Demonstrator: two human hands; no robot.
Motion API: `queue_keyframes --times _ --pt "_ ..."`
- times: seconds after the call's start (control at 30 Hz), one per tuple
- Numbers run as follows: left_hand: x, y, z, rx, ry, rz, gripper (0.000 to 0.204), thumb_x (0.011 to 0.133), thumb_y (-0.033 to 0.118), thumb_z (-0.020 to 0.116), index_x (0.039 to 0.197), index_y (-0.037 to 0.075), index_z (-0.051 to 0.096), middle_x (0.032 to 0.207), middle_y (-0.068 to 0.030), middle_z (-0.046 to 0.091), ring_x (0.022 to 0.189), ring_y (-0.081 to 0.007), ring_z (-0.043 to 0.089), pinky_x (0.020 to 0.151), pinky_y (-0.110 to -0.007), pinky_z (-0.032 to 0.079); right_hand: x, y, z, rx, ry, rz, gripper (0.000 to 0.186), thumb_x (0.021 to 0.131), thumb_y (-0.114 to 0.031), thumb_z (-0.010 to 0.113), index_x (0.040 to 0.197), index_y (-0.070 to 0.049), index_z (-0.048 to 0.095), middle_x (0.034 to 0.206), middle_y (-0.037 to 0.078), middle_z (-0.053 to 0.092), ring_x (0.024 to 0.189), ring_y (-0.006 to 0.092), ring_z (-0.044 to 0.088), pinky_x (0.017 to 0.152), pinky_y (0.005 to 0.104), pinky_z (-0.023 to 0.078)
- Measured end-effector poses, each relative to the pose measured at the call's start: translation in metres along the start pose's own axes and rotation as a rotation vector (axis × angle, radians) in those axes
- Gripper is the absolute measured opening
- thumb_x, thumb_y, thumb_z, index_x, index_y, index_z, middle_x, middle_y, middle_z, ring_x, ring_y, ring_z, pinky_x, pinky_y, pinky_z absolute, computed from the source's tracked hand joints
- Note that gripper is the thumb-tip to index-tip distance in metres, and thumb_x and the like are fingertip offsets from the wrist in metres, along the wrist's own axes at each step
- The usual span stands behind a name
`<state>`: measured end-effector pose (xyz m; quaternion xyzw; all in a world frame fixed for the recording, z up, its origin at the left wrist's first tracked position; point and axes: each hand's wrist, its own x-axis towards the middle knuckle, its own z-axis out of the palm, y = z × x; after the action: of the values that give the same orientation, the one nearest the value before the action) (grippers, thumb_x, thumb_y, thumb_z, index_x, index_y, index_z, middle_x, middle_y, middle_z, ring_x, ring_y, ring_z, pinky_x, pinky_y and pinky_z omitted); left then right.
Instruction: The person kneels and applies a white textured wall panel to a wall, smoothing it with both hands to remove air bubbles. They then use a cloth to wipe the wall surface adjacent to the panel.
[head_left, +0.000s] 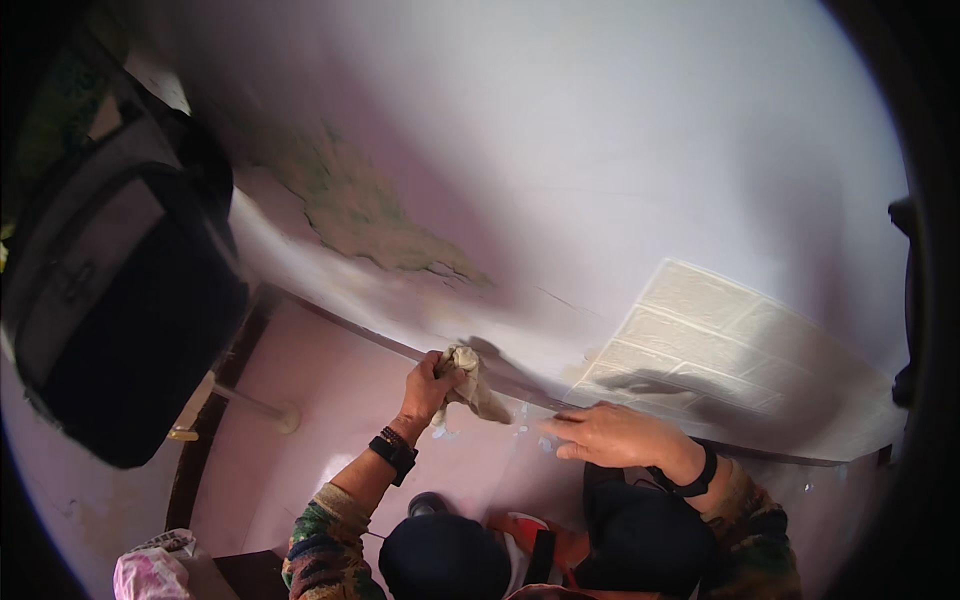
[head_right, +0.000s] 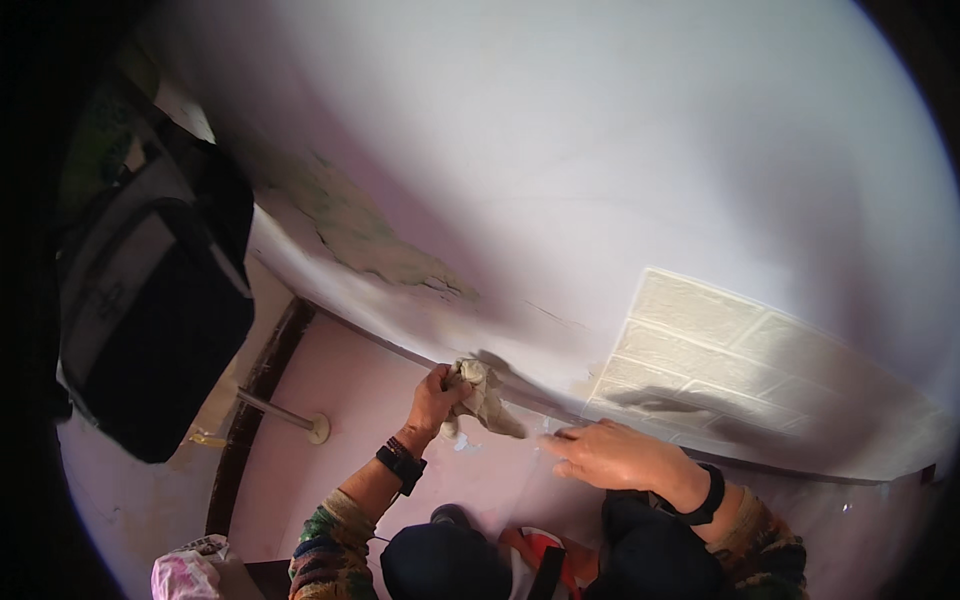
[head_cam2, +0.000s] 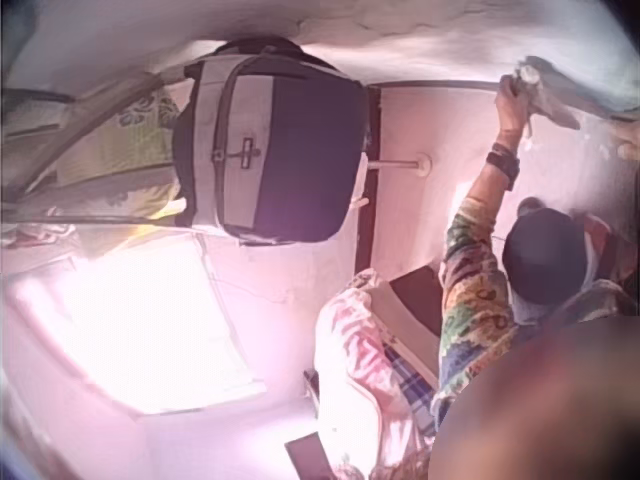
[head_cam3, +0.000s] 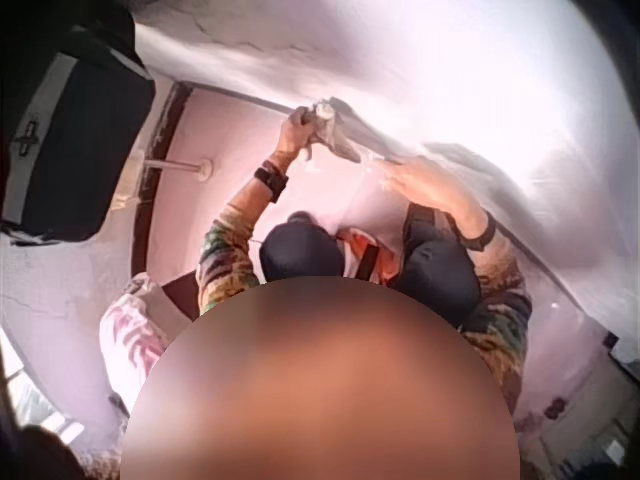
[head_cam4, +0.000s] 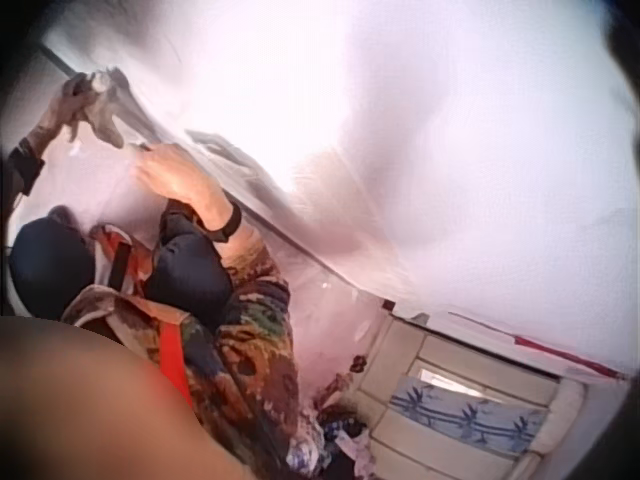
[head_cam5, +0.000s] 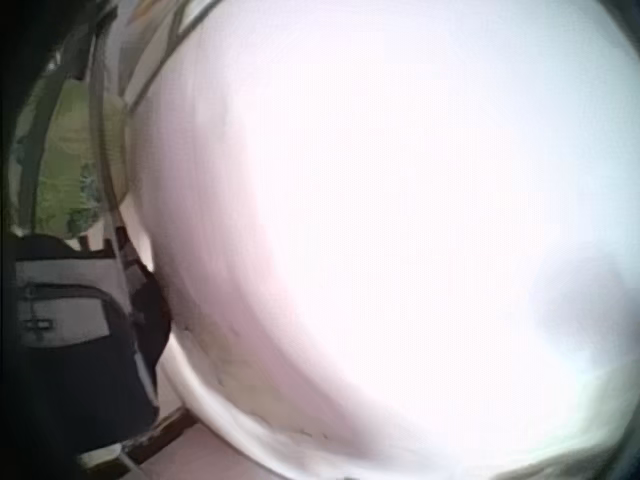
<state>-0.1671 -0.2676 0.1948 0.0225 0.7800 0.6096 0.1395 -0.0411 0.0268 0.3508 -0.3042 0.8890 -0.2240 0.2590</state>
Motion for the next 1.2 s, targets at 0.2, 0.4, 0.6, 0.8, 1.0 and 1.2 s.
queue_keyframes --times 0.2,0.4,0.6,0.8,1.0,1.2 --pt "-0.051 0.082 -0.006 0.276 0.246 0.236 0.041 0.083 0.022 0.078 0.111 -0.003 0.062 0.093 -0.0108 0.068 0.085 -0.0179 0.063 0.081 -0.032 0.052 -0.052 -0.028 -0.014 -0.128 0.394 -0.117 0.043 0.093 -0.020 0.065 0.129 0.000 0.052 0.095 0.018 0.066 0.082 0.0379 0.067 0.070 0.0437 0.055" --pt "-0.094 0.131 0.012 0.291 0.433 0.276 0.043 0.083 0.023 0.078 0.114 -0.001 0.061 0.095 -0.0113 0.070 0.085 -0.0184 0.067 0.077 -0.032 0.054 -0.115 -0.044 -0.035 -0.151 0.671 -0.113 0.039 0.091 -0.017 0.067 0.124 0.003 0.056 0.096 0.020 0.069 0.079 0.0370 0.068 0.068 0.0437 0.055" --pt "-0.105 0.161 0.010 0.204 0.482 0.369 0.042 0.084 0.023 0.076 0.116 0.002 0.060 0.097 -0.0118 0.070 0.088 -0.0204 0.067 0.081 -0.034 0.053 -0.145 -0.122 -0.039 -0.211 0.670 -0.043 0.049 0.087 -0.017 0.072 0.132 -0.004 0.057 0.107 0.017 0.070 0.088 0.0348 0.067 0.079 0.0401 0.054" --pt "-0.093 0.174 0.005 0.076 0.526 0.563 0.034 0.087 0.016 0.072 0.113 -0.002 0.060 0.102 -0.0123 0.070 0.094 -0.0208 0.066 0.088 -0.033 0.051 -0.143 -0.173 0.009 -0.258 0.673 -0.309 0.053 0.087 -0.023 0.072 0.133 -0.004 0.057 0.107 0.010 0.070 0.085 0.0268 0.067 0.080 0.0368 0.054" --pt "-0.054 0.164 -0.021 -0.445 0.534 0.405 0.036 0.094 0.022 0.069 0.118 -0.002 0.057 0.109 -0.0083 0.065 0.096 -0.0194 0.063 0.086 -0.032 0.051 -0.114 -0.192 0.041 -0.458 0.534 -0.223 0.053 0.090 -0.027 0.068 0.134 -0.003 0.052 0.109 0.007 0.066 0.094 0.0193 0.067 0.092 0.0390 0.047" --pt "-0.022 0.159 -0.048 -0.793 0.431 0.466 0.047 0.097 0.028 0.066 0.126 -0.003 0.047 0.118 -0.0114 0.059 0.105 -0.0201 0.060 0.090 -0.034 0.052 -0.128 -0.197 0.029 -0.410 0.570 -0.299 0.052 0.088 -0.026 0.071 0.132 -0.002 0.056 0.112 0.010 0.068 0.101 0.0194 0.068 0.095 0.0389 0.047"
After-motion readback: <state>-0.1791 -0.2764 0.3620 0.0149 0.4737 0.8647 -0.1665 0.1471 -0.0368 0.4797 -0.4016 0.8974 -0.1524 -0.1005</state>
